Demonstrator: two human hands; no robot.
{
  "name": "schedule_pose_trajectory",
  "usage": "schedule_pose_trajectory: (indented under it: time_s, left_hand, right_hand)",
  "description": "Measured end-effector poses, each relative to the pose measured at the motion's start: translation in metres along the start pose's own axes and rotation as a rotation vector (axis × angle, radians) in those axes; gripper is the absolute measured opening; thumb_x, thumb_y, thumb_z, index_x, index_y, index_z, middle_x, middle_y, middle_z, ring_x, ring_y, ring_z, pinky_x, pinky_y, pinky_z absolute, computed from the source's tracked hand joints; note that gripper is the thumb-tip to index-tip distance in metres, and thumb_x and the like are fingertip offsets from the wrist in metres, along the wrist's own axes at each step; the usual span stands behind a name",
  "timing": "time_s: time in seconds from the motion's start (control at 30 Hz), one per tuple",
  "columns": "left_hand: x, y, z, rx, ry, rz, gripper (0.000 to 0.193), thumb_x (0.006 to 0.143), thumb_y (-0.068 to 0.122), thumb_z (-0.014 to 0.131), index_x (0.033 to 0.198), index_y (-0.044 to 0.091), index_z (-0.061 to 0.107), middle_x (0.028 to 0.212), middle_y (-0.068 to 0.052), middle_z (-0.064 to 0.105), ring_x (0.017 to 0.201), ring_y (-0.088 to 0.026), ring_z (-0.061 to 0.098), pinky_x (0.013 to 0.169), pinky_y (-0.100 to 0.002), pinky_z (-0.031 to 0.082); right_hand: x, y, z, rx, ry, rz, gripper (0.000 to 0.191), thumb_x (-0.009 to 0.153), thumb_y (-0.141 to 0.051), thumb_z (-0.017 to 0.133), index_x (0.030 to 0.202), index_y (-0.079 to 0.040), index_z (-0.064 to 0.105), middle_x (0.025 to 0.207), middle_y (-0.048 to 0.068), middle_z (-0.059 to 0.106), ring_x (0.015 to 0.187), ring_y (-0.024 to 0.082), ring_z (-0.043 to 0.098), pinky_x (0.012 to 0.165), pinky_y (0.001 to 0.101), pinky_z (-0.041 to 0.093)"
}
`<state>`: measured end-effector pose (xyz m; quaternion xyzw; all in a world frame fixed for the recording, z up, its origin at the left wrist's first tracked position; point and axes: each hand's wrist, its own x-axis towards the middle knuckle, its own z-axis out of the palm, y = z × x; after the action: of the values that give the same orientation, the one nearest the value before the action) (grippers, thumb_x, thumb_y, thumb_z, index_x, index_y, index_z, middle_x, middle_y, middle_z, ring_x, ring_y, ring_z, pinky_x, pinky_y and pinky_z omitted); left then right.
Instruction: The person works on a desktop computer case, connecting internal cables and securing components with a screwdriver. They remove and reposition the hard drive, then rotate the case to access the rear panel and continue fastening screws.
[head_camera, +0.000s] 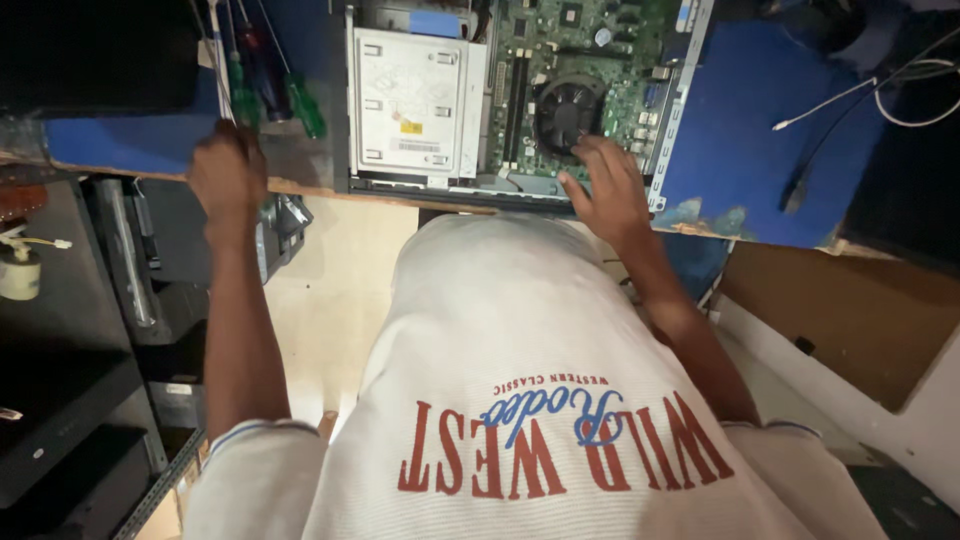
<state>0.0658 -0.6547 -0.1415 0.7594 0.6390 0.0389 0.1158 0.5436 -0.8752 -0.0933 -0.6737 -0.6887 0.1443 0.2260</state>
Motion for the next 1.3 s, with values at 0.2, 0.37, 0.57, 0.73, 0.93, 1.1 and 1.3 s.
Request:
schedule_pose_trajectory:
  time_s: [0.2, 0.37, 0.57, 0.73, 0.93, 1.1, 1.3]
  left_hand:
    - [0.053, -0.021, 0.029, 0.26, -0.019, -0.001, 0.033, 0.102, 0.033, 0.063, 0.09, 0.002, 0.07, 0.082, -0.029, 0.071, 0.075, -0.046, 0.071, 0.06, -0.053, 0.057]
    - [0.064, -0.015, 0.03, 0.185, -0.074, -0.126, 0.027, 0.102, 0.028, 0.064, 0.099, 0.002, 0.07, 0.098, -0.028, 0.072, 0.087, -0.044, 0.071, 0.07, -0.051, 0.057]
    - [0.039, 0.029, 0.001, -0.105, 0.213, -0.04, 0.024, 0.1, 0.019, 0.07, 0.112, -0.002, 0.065, 0.111, -0.028, 0.067, 0.099, -0.046, 0.066, 0.082, -0.054, 0.053]
    - [0.011, 0.108, -0.014, -0.243, 0.339, 0.083, 0.042, 0.095, 0.009, 0.067, 0.134, -0.002, 0.057, 0.126, -0.026, 0.06, 0.115, -0.043, 0.06, 0.096, -0.053, 0.049]
    - [-0.022, 0.216, -0.005, -0.396, 0.233, 0.281, 0.049, 0.103, 0.028, 0.062, 0.141, -0.002, 0.053, 0.152, -0.026, 0.045, 0.144, -0.04, 0.038, 0.118, -0.058, 0.026]
    - [-0.019, 0.238, -0.007, -0.285, 0.162, 0.316, 0.049, 0.107, 0.032, 0.059, 0.145, 0.001, 0.054, 0.162, -0.021, 0.037, 0.149, -0.039, 0.033, 0.116, -0.057, 0.021]
    - [-0.021, 0.24, -0.007, -0.299, 0.134, 0.304, 0.047, 0.103, 0.025, 0.062, 0.144, 0.001, 0.054, 0.163, -0.019, 0.036, 0.151, -0.037, 0.032, 0.117, -0.055, 0.021]
  right_hand:
    - [0.005, 0.001, -0.003, -0.002, 0.024, 0.012, 0.037, 0.097, -0.021, 0.076, 0.124, 0.0, 0.062, 0.131, 0.018, 0.063, 0.121, 0.037, 0.061, 0.099, 0.0477, 0.047]
    - [0.01, -0.003, -0.013, -0.012, -0.016, 0.085, 0.035, 0.097, -0.021, 0.075, 0.124, -0.001, 0.064, 0.129, 0.017, 0.064, 0.119, 0.036, 0.062, 0.096, 0.047, 0.047]
    - [0.015, -0.005, -0.023, 0.017, 0.008, 0.064, 0.034, 0.097, -0.02, 0.075, 0.123, -0.001, 0.064, 0.128, 0.017, 0.064, 0.116, 0.037, 0.063, 0.096, 0.0471, 0.05]
    - [0.017, -0.007, -0.026, 0.036, 0.041, 0.044, 0.034, 0.095, -0.018, 0.076, 0.121, 0.001, 0.063, 0.126, 0.017, 0.063, 0.109, 0.039, 0.066, 0.092, 0.0462, 0.054]
    - [0.02, -0.007, -0.033, 0.06, 0.0, 0.08, 0.031, 0.095, -0.016, 0.076, 0.119, 0.0, 0.064, 0.125, 0.017, 0.064, 0.103, 0.038, 0.068, 0.088, 0.0452, 0.055]
    - [0.015, 0.0, -0.032, 0.069, 0.016, 0.068, 0.03, 0.096, -0.016, 0.075, 0.119, 0.001, 0.064, 0.124, 0.018, 0.064, 0.104, 0.038, 0.068, 0.088, 0.0441, 0.056]
    - [0.013, 0.024, -0.034, 0.27, 0.33, 0.083, 0.009, 0.101, -0.001, 0.069, 0.109, 0.0, 0.065, 0.114, 0.018, 0.069, 0.099, 0.026, 0.071, 0.08, 0.0343, 0.06]
